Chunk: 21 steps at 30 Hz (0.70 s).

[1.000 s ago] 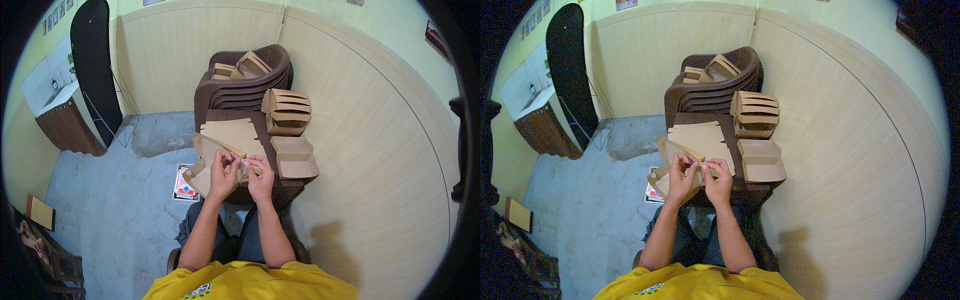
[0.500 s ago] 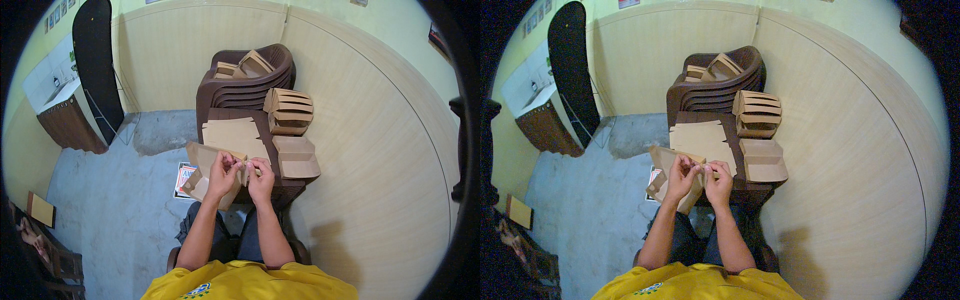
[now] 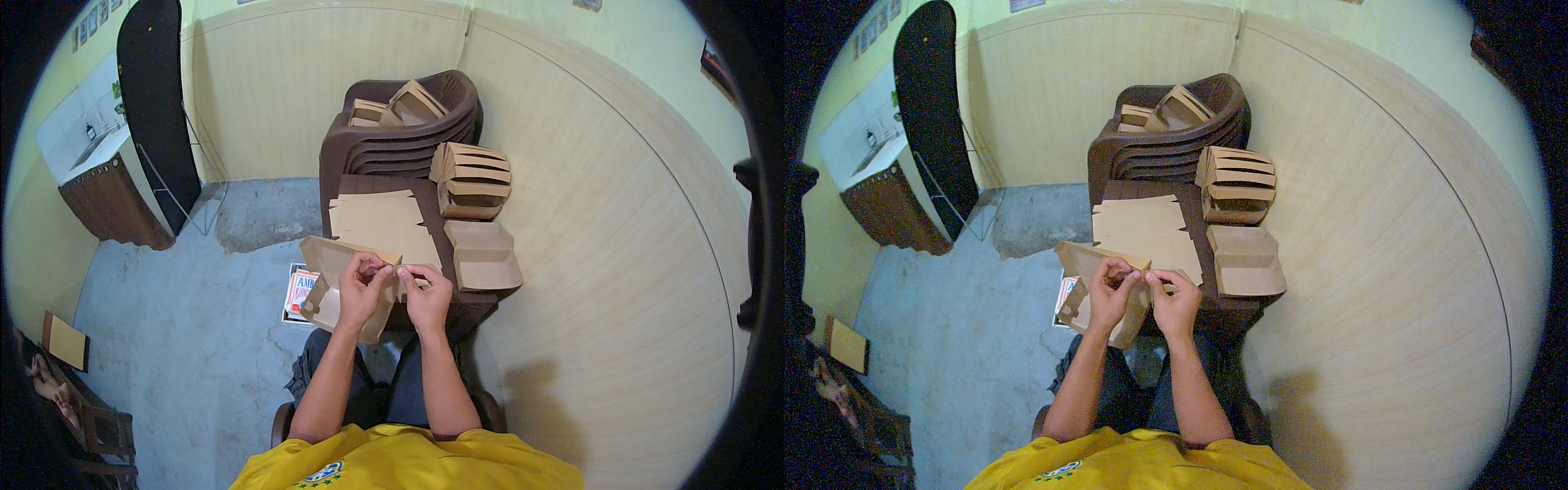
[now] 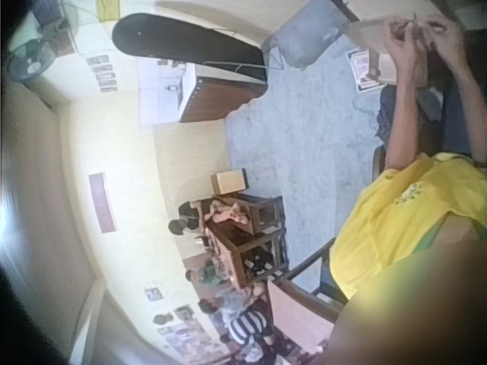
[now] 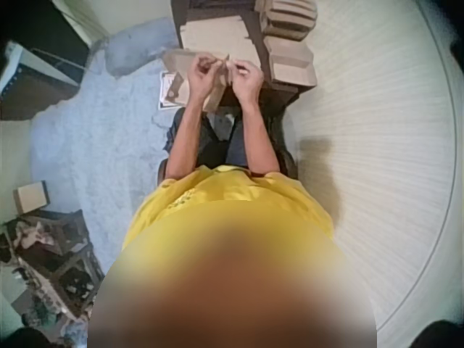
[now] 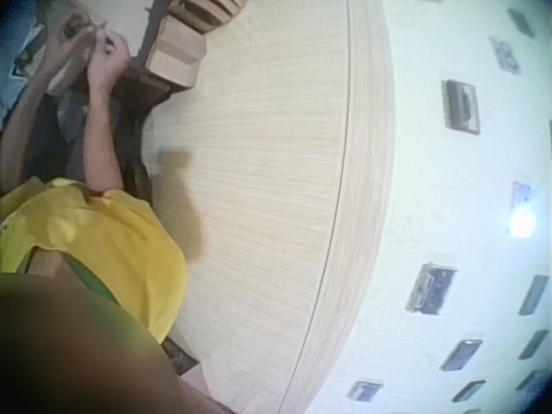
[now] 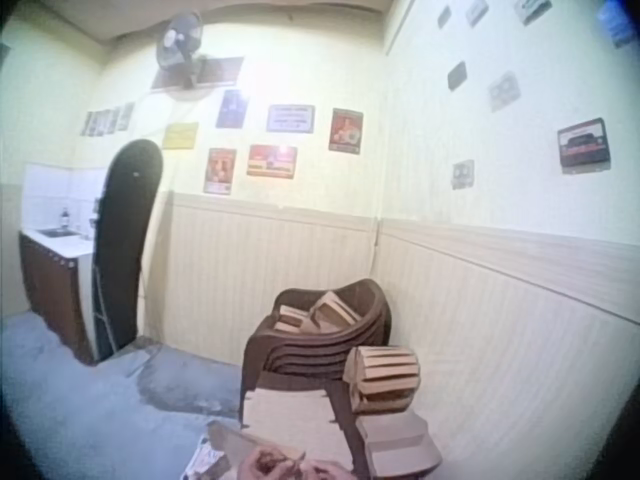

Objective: The person folds flat cardboard pieces into small boxes by hand. They fold the sides and tuck flaps to form the box shape, then place the finished boxes in a stack on the table.

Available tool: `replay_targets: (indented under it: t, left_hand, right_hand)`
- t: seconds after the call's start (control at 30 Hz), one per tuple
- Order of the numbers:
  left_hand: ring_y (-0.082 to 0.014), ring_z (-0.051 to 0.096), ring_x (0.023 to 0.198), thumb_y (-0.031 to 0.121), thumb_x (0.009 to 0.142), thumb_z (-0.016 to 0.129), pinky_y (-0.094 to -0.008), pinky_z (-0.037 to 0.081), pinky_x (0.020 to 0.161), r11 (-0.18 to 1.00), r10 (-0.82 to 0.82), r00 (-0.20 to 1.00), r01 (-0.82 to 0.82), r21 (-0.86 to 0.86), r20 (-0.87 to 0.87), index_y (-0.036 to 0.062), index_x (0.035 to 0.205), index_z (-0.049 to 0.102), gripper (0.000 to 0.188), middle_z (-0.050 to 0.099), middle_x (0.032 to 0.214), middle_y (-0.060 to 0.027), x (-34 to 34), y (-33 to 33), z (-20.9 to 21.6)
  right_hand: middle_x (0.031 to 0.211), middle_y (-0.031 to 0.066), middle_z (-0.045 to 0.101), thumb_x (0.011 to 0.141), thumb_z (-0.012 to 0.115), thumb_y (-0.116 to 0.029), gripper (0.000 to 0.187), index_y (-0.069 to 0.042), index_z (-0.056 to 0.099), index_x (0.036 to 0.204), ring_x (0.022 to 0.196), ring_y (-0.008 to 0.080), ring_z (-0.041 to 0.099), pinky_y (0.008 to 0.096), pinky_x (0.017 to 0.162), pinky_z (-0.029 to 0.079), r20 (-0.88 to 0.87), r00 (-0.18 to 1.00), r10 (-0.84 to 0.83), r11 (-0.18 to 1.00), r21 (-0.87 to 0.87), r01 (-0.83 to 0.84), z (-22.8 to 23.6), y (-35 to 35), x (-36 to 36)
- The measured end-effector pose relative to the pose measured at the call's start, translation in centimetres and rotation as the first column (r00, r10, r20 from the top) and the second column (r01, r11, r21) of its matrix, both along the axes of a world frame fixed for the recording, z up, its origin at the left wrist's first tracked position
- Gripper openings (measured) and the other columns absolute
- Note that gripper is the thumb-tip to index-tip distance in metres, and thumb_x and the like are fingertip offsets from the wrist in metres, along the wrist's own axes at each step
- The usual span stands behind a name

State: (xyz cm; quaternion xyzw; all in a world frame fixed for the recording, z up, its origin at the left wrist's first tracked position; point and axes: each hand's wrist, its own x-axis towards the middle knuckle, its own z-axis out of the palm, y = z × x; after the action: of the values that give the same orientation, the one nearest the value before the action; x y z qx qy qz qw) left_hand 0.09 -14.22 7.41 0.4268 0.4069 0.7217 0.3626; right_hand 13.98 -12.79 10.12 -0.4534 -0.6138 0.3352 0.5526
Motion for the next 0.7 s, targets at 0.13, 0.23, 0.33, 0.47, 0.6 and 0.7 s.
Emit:
replay_targets:
  t: [0.13,0.23,0.33,0.47,0.6,0.7]
  left_hand:
    - [-0.0124,0.072,0.090,-0.003,0.095,0.079,-0.0287,0.059,0.083,0.997,0.063,0.987,-0.058,0.042,-0.148,0.0026,0.108,0.065,0.020,0.073,0.098,-0.0048,-0.3,-0.5,0.2]
    - [-0.0118,0.072,0.090,-0.003,0.095,0.079,-0.0283,0.058,0.084,0.995,0.098,0.980,-0.090,0.052,-0.174,0.0016,0.109,0.065,0.021,0.074,0.098,-0.0050,-0.1,-0.6,0.4]
    - [-0.0098,0.066,0.085,-0.004,0.094,0.080,-0.0273,0.055,0.078,0.994,0.109,0.988,-0.107,0.022,-0.110,0.0033,0.106,0.062,0.023,0.069,0.095,-0.0025,0.5,-0.7,0.5]
    - [-0.0088,0.064,0.089,-0.006,0.097,0.076,-0.0255,0.053,0.080,0.992,0.118,0.993,-0.119,0.046,0.023,0.0048,0.099,0.056,0.023,0.067,0.095,-0.0022,1.8,-0.6,0.3]
    - [-0.0085,0.062,0.092,-0.007,0.100,0.072,-0.0249,0.052,0.082,0.990,0.106,0.989,-0.115,0.081,0.104,0.0067,0.096,0.052,0.024,0.066,0.098,-0.0025,2.1,-0.4,-0.6]
    - [-0.0086,0.062,0.091,-0.006,0.101,0.071,-0.0251,0.053,0.080,0.994,0.103,0.984,-0.096,-0.056,0.146,0.0058,0.100,0.055,0.020,0.066,0.100,-0.0031,1.9,0.0,-1.2]
  right_hand:
    - [0.096,0.0100,0.079,0.091,0.086,-0.007,0.014,0.002,0.082,0.101,0.091,0.0182,0.073,0.0329,0.084,0.056,-0.012,0.998,0.058,0.998,0.011,-0.058,0.2,0.0,0.1]
    - [0.097,0.0081,0.079,0.093,0.086,-0.010,0.014,0.002,0.082,0.100,0.086,0.0156,0.071,0.0303,0.075,0.057,-0.083,0.995,0.062,0.997,-0.035,-0.065,0.0,-0.2,-0.6]
    - [0.097,0.0064,0.078,0.096,0.083,-0.005,0.010,0.002,0.081,0.103,0.080,0.0104,0.069,0.0251,0.065,0.055,-0.267,0.964,0.006,0.950,-0.299,-0.089,-0.3,-0.7,-1.0]
    - [0.098,0.0052,0.077,0.097,0.083,-0.008,0.012,0.001,0.079,0.105,0.077,0.0094,0.070,0.0243,0.058,0.056,-0.355,0.935,-0.004,0.969,-0.232,-0.084,-0.9,-0.9,-1.7]
    - [0.102,0.0051,0.075,0.094,0.086,-0.011,0.016,0.000,0.078,0.102,0.086,0.0138,0.073,0.0275,0.065,0.061,-0.349,0.935,0.067,0.981,-0.145,-0.125,-1.4,-0.7,-1.7]
    - [0.104,0.0077,0.073,0.092,0.087,-0.010,0.017,0.000,0.078,0.101,0.091,0.0175,0.074,0.0290,0.070,0.061,-0.156,0.986,0.057,0.998,0.029,-0.053,-1.2,-0.6,-1.5]
